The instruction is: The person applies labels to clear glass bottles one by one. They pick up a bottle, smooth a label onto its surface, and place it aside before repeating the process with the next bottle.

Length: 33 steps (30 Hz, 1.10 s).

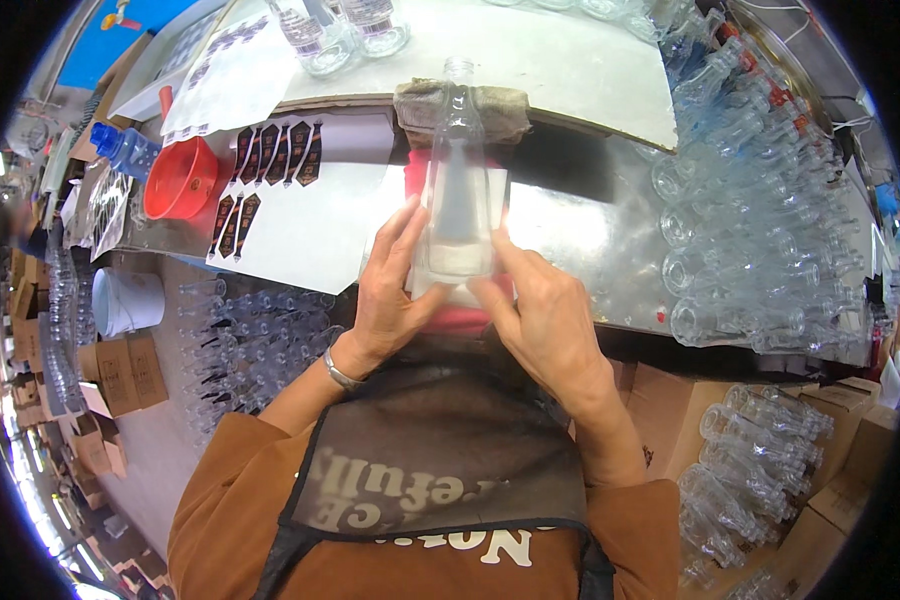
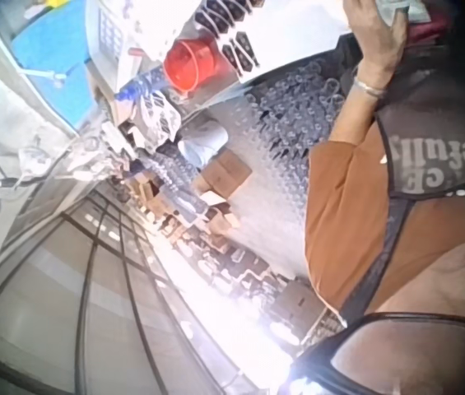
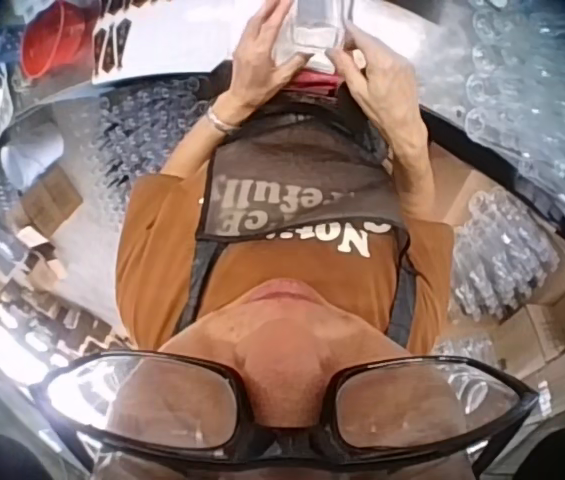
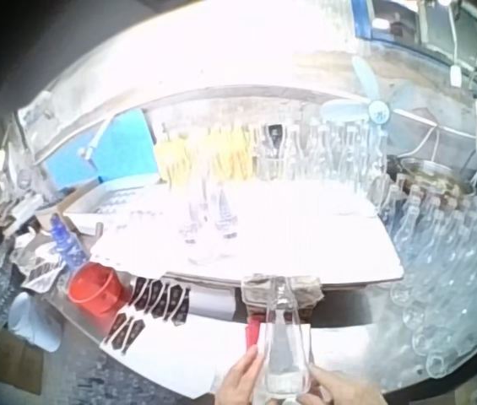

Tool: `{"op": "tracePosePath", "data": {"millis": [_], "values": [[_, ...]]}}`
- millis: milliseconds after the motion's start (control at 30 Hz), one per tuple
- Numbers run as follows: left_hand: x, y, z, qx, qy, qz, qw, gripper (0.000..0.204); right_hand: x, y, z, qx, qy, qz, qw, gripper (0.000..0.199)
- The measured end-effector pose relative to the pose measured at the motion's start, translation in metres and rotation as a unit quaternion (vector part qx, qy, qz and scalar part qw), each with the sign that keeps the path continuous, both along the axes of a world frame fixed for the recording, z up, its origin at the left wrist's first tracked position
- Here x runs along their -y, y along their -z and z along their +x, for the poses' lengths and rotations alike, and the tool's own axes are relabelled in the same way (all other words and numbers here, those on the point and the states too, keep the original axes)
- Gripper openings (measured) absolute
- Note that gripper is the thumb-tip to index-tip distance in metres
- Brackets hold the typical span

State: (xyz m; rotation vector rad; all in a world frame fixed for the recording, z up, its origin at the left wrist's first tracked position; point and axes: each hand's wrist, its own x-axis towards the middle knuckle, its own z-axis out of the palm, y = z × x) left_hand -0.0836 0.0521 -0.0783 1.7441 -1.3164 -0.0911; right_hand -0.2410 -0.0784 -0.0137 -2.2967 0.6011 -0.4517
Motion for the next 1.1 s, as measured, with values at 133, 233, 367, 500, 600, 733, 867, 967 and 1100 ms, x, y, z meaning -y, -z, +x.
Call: {"op": "tracePosePath", "data": {"millis": [133,233,367,500,600,733,867,967,1100], "values": [[0.0,0.003,0.002,-0.02,0.008,0.01,1.0,0.088,0.001,-0.002,0.002,-0.012,0.01,0.032,0.999,0.048],[-0.003,0.007,0.001,-0.028,0.008,0.006,1.0,0.089,-0.001,0.0,0.004,-0.013,0.011,0.014,1.0,0.048],[-0.009,0.004,0.001,-0.037,0.021,0.014,0.999,0.091,-0.004,0.005,0.002,0.007,0.013,0.003,1.0,0.048],[-0.013,-0.001,0.003,-0.061,0.048,0.011,0.997,0.089,-0.002,-0.003,0.0,-0.027,0.039,0.086,0.995,0.044],[-0.022,-0.009,0.035,-0.07,0.04,0.024,0.996,0.094,0.01,0.001,-0.008,-0.009,0.089,0.089,0.992,0.038],[-0.037,-0.022,0.159,0.069,-0.166,-0.035,0.983,0.083,0.032,0.003,-0.014,0.0,0.136,0.088,0.987,0.033],[-0.051,-0.033,0.293,0.149,-0.378,-0.032,0.913,0.065,0.042,0.001,-0.013,0.014,0.168,0.071,0.983,0.032],[-0.072,-0.051,0.346,0.154,-0.422,-0.003,0.894,0.056,0.053,0.009,-0.023,0.014,0.194,0.05,0.98,0.032],[-0.115,-0.043,0.408,0.052,-0.437,0.24,0.865,0.047,0.06,0.011,-0.021,-0.004,0.221,0.061,0.973,0.03]]}}
